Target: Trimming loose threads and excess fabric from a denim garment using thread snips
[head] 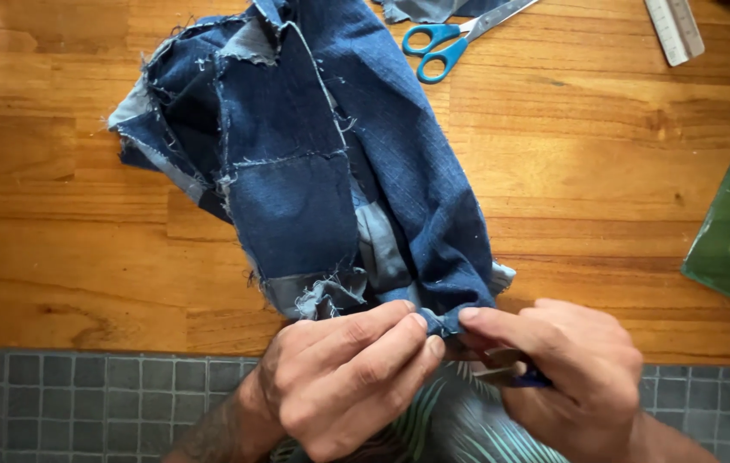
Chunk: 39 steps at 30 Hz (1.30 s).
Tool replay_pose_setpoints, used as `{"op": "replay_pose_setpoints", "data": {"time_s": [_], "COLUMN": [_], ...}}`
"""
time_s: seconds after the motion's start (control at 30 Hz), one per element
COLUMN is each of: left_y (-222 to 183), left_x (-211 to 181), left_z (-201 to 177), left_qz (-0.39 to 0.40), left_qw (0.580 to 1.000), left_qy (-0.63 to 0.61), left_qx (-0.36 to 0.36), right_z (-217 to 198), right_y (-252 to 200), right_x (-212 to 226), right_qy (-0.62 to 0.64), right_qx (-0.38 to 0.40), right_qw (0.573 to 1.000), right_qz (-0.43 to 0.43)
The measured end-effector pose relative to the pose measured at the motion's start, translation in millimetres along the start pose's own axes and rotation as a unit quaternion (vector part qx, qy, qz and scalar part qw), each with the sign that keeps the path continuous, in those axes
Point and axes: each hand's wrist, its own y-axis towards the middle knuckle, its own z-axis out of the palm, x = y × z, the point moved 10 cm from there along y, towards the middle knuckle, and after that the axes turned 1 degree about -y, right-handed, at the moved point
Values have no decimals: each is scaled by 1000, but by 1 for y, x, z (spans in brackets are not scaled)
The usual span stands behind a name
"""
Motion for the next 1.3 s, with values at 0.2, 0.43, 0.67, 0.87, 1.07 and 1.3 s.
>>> {"op": "replay_pose_setpoints", "data": {"time_s": [0.2,0.43,0.67,0.87,1.07,1.3], "left_y": [-1,-12,-36,-37,-4,13], "left_x": [6,12,34,42,45,-35], "left_z": [-3,-5,11,30,18,14], "left_qz": [-44,-79,-221,-332,-240,165], "left_qw": [997,986,952,908,964,938], "left_qy": [-64,-143,-211,-256,-78,305], "left_qx": [6,24,-25,22,82,-3], "right_z": [-7,-11,-11,-10,-15,-31], "right_y": [-3,-6,2,11,22,-8], "right_x": [-15,-30,-40,-16,21,49], "right_qy": [72,74,89,25,-93,-215], "right_qx": [-68,-62,-70,-54,-7,11], "right_qw": [995,995,994,987,958,892], "right_qz": [-31,-39,-5,-150,-269,-398]}}
